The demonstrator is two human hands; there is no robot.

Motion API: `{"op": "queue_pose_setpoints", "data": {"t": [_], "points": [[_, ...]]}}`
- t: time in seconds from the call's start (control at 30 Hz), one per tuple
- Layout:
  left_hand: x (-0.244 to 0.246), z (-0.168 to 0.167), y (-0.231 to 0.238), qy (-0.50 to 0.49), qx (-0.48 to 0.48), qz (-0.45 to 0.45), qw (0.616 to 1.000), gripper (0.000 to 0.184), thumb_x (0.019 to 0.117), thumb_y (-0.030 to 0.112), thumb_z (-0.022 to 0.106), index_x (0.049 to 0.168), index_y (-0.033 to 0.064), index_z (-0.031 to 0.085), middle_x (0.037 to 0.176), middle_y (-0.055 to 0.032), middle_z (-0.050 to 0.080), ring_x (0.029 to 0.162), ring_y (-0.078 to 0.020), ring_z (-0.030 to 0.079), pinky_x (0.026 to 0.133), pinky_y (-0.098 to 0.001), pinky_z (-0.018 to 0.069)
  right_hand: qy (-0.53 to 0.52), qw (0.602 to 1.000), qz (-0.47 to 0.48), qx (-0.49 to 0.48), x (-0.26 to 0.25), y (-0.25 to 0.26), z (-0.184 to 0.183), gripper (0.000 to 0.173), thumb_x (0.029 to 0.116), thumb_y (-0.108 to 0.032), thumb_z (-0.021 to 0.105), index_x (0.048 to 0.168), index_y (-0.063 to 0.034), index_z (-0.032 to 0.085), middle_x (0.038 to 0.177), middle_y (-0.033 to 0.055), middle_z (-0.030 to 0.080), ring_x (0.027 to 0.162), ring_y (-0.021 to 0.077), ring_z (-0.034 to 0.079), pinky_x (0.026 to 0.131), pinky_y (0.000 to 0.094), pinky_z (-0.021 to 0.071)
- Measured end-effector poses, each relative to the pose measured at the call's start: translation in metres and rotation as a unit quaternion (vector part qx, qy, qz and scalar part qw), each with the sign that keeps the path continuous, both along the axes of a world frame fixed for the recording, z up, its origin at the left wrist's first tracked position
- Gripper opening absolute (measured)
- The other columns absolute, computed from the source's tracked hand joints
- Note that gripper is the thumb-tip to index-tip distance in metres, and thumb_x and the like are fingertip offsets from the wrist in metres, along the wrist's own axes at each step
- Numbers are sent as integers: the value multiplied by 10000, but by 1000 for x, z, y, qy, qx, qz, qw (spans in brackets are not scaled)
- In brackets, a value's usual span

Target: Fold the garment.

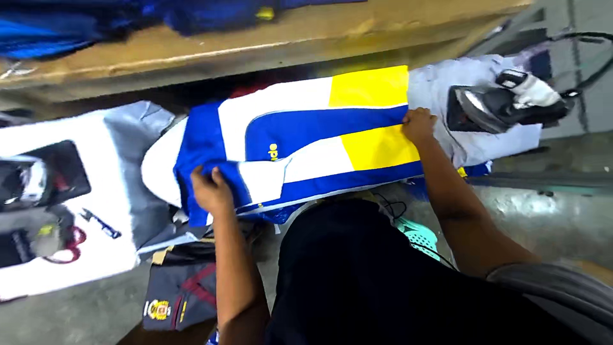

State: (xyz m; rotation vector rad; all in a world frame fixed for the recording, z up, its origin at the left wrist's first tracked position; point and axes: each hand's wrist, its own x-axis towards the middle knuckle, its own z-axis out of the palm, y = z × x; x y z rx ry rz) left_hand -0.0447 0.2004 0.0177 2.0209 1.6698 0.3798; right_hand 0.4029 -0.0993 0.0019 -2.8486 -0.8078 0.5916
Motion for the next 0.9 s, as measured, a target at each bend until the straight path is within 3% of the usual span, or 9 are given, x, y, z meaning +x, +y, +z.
{"op": "queue_pose_setpoints", "data": {"t": [0.1, 0.2, 0.3, 0.4, 0.53, 0.63, 0.77, 0.83, 0.9], "points": [[5, 10, -3, 2, 7, 15, 1000, 525, 1074, 255, 512, 1489, -56, 430, 1304, -326, 609, 1220, -450, 602, 1064, -570, 444, 2, 998, -44, 54, 5, -9, 0, 256, 990, -85, 565, 1171, 41, 695, 1269, 325, 612, 1304, 514, 495, 1022, 729, 339], [2, 15, -8, 3, 72, -20, 997, 552, 1045, 244, 540, 1455, -112, 445, 1405, -384, 496, 1317, -487, 504, 1124, -526, 393, 41, 989, -118, 76, 5, -18, 8, 297, 1019, -137, 551, 1220, 46, 671, 1259, 312, 630, 1265, 495, 546, 1016, 705, 391], [3, 22, -18, 12, 141, -50, 989, 556, 1018, 267, 559, 1413, -120, 503, 1440, -414, 451, 1381, -551, 420, 1177, -560, 308, 112, 976, -179, 54, 1, -24, 17, 365, 1038, -227, 574, 1242, 69, 639, 1229, 331, 643, 1195, 506, 599, 978, 711, 439], [5, 22, -24, 10, 172, -78, 982, 534, 1003, 263, 563, 1376, -119, 543, 1433, -415, 461, 1370, -575, 415, 1162, -598, 297, 170, 962, -195, 91, -1, -31, 12, 373, 1034, -215, 619, 1281, 65, 612, 1224, 314, 640, 1160, 450, 614, 997, 631, 457], [1, 10, -22, 45, 134, -110, 984, 482, 1023, 304, 542, 1328, -61, 619, 1472, -387, 445, 1379, -587, 392, 1112, -674, 296, 172, 962, -185, 106, -3, -33, 8, 323, 1005, -129, 646, 1277, 43, 613, 1161, 293, 657, 1070, 422, 639, 943, 602, 488], [-7, 10, -16, 31, 122, -116, 985, 446, 1025, 305, 553, 1268, -50, 668, 1491, -391, 421, 1392, -587, 374, 1131, -666, 285, 170, 961, -206, 67, -5, -31, 12, 350, 1020, -167, 631, 1277, 69, 599, 1192, 315, 646, 1124, 456, 625, 966, 634, 471], [-48, 38, -2, 8, 82, 0, 997, 498, 1033, 271, 545, 1324, -131, 590, 1503, -430, 369, 1432, -571, 331, 1205, -580, 263, 207, 947, -245, 21, -15, -34, 19, 529, 1012, -299, 665, 1345, 91, 533, 1258, 339, 607, 1187, 471, 593, 998, 651, 451], [-69, 45, 3, -30, 1, 90, 996, 523, 1058, 240, 516, 1403, -152, 496, 1518, -413, 359, 1463, -497, 326, 1224, -495, 262, 211, 947, -244, 19, -18, -38, 15, 556, 992, -300, 700, 1331, 110, 539, 1252, 350, 607, 1186, 477, 594, 1007, 651, 448], [-84, 43, 0, -91, -97, 155, 979, 543, 1083, 260, 488, 1482, -100, 415, 1517, -337, 416, 1405, -363, 438, 1159, -436, 366, 204, 950, -237, 20, -17, -40, 8, 546, 984, -298, 712, 1295, 125, 561, 1240, 356, 610, 1181, 487, 596, 1007, 658, 449]]}}
